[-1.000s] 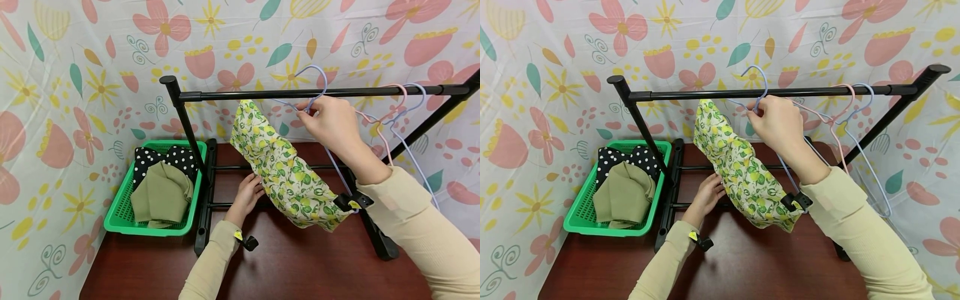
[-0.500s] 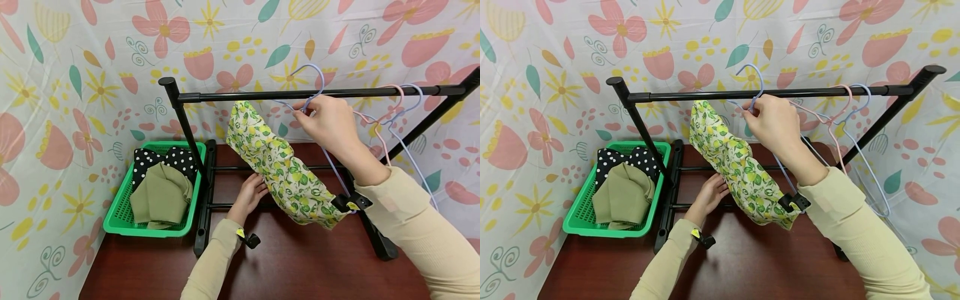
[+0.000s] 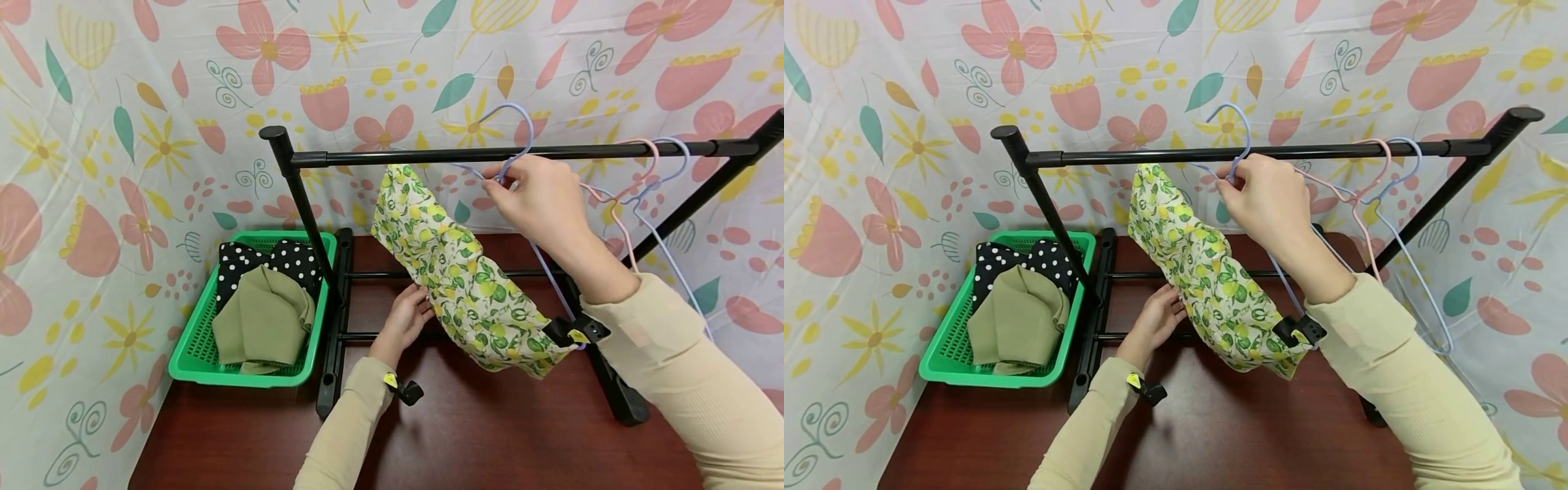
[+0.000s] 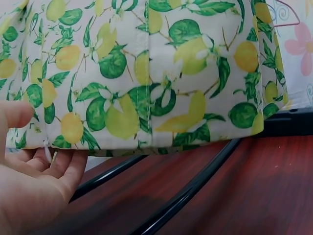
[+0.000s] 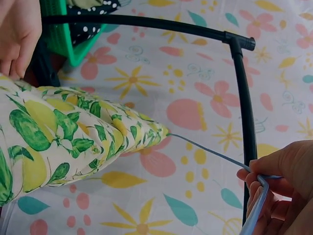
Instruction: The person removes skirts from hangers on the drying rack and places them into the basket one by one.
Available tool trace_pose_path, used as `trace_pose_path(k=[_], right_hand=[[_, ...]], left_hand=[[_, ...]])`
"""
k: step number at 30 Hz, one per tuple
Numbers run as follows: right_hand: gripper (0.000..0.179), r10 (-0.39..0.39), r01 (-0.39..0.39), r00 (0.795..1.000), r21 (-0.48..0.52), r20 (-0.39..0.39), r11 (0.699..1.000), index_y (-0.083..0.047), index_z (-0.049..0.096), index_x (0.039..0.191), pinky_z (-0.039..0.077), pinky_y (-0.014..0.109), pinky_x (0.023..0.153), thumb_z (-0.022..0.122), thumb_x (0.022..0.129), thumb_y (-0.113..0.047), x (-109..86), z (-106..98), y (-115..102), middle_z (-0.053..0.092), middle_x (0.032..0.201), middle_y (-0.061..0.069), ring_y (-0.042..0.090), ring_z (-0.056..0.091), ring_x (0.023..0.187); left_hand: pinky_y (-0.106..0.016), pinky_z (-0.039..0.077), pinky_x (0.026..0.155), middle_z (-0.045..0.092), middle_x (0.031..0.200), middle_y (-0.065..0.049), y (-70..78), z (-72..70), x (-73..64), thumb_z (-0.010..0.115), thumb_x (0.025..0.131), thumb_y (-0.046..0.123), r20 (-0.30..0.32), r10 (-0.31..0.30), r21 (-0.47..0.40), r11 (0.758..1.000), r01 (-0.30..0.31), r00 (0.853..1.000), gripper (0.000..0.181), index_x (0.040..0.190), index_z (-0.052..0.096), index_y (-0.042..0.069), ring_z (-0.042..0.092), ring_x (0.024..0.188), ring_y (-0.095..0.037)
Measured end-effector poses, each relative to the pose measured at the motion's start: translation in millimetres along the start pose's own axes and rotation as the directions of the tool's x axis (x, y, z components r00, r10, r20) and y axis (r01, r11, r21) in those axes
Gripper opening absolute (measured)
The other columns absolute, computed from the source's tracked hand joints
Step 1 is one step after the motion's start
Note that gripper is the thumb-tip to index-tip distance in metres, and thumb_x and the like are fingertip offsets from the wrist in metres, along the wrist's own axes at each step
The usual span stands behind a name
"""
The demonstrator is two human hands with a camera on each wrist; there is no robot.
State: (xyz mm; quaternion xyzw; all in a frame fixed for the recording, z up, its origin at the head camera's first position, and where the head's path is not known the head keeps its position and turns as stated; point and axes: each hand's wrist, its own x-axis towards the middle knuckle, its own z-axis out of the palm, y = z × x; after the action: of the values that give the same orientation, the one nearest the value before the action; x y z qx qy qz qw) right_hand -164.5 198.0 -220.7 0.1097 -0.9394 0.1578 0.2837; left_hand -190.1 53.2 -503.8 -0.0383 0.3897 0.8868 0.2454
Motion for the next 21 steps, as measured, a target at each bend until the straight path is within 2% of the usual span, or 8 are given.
trace_pose_path(k=[1,2,5,6,13,15,18,21], right_hand=[[0.026,0.002,-0.002,1.0,-0.002,-0.002,1.0,-0.007,0.067,0.06,0.021,0.028,0.037,0.064,0.084,-0.018,0.2,0,1,0.07,0.08,0.01,0.018,0.034,0.037],[0.022,0.004,-0.004,1.0,-0.001,-0.002,1.0,-0.008,0.07,0.066,0.02,0.027,0.036,0.064,0.084,-0.018,0.6,0,2,0.07,0.079,0.01,0.019,0.034,0.036],[0.016,0.017,-0.017,1.0,0.001,-0.002,1.0,-0.009,0.075,0.08,0.018,0.027,0.035,0.064,0.085,-0.019,1.0,0,4,0.069,0.076,0.009,0.018,0.033,0.035],[0.015,0.021,-0.021,1.0,0.002,-0.001,1.0,-0.01,0.075,0.082,0.018,0.027,0.035,0.063,0.085,-0.019,1.1,0,5,0.069,0.077,0.009,0.018,0.032,0.035],[0.016,0.048,-0.048,0.999,0.008,-0.002,0.999,-0.012,0.075,0.087,0.021,0.032,0.041,0.063,0.086,-0.021,0.8,2,8,0.07,0.077,0.008,0.02,0.034,0.039],[0.016,0.05,-0.05,0.999,0.003,-0.005,0.999,-0.011,0.076,0.084,0.021,0.032,0.041,0.063,0.085,-0.022,0.2,3,9,0.07,0.079,0.007,0.02,0.033,0.039],[0.017,0.045,-0.045,0.999,-0.011,-0.013,0.999,-0.01,0.075,0.079,0.019,0.03,0.038,0.064,0.085,-0.022,-1.1,5,12,0.066,0.066,0.007,0.019,0.03,0.036],[0.021,0.046,-0.047,0.999,-0.016,-0.026,0.999,-0.01,0.074,0.072,0.019,0.029,0.036,0.064,0.085,-0.023,-3.1,7,14,0.056,0.053,0.008,0.019,0.029,0.035]], left_hand=[[-0.029,0.043,0.079,0.049,0.114,-0.004,0.4,-1.1,-0.9,0.049,0.094,0.012,-0.005,0.005,0.017,1.0,-0.005,1.0,0.056,0.143,0.024,0.005,0.051,0.081,-0.011],[-0.028,0.043,0.078,0.053,0.111,-0.004,1.1,-2.1,-1.7,0.05,0.094,0.012,-0.005,0.011,0.031,0.999,-0.011,1.0,0.051,0.14,0.031,0.004,0.053,0.081,-0.011],[-0.028,0.045,0.074,0.056,0.089,0.001,2.7,-5.1,-4.9,0.053,0.092,0.01,0.006,0.038,0.08,0.996,-0.039,0.999,0.035,0.127,0.047,0.005,0.056,0.079,-0.01],[-0.027,0.045,0.073,0.057,0.086,0.002,3.3,-6.3,-6.3,0.054,0.092,0.01,0.007,0.045,0.096,0.994,-0.045,0.999,0.032,0.123,0.049,0.006,0.056,0.079,-0.01],[-0.03,0.047,0.075,0.055,0.083,0.002,11.7,-16.6,-17.7,0.058,0.09,0.007,-0.006,0.062,0.216,0.975,-0.059,0.998,0.013,0.102,0.053,0.01,0.055,0.077,-0.01],[-0.031,0.047,0.077,0.055,0.082,0.002,15.3,-19.3,-21.1,0.058,0.09,0.007,-0.013,0.071,0.242,0.968,-0.066,0.997,0.013,0.102,0.054,0.01,0.056,0.078,-0.009],[-0.03,0.049,0.078,0.059,0.086,0.002,21.2,-22.9,-26.3,0.057,0.09,0.007,-0.021,0.089,0.274,0.958,-0.08,0.996,0.022,0.112,0.055,0.008,0.059,0.082,-0.01],[-0.028,0.05,0.077,0.061,0.093,0.001,27.6,-24.9,-31.5,0.058,0.09,0.009,-0.029,0.11,0.292,0.952,-0.096,0.994,0.03,0.12,0.053,0.006,0.06,0.087,-0.011]])
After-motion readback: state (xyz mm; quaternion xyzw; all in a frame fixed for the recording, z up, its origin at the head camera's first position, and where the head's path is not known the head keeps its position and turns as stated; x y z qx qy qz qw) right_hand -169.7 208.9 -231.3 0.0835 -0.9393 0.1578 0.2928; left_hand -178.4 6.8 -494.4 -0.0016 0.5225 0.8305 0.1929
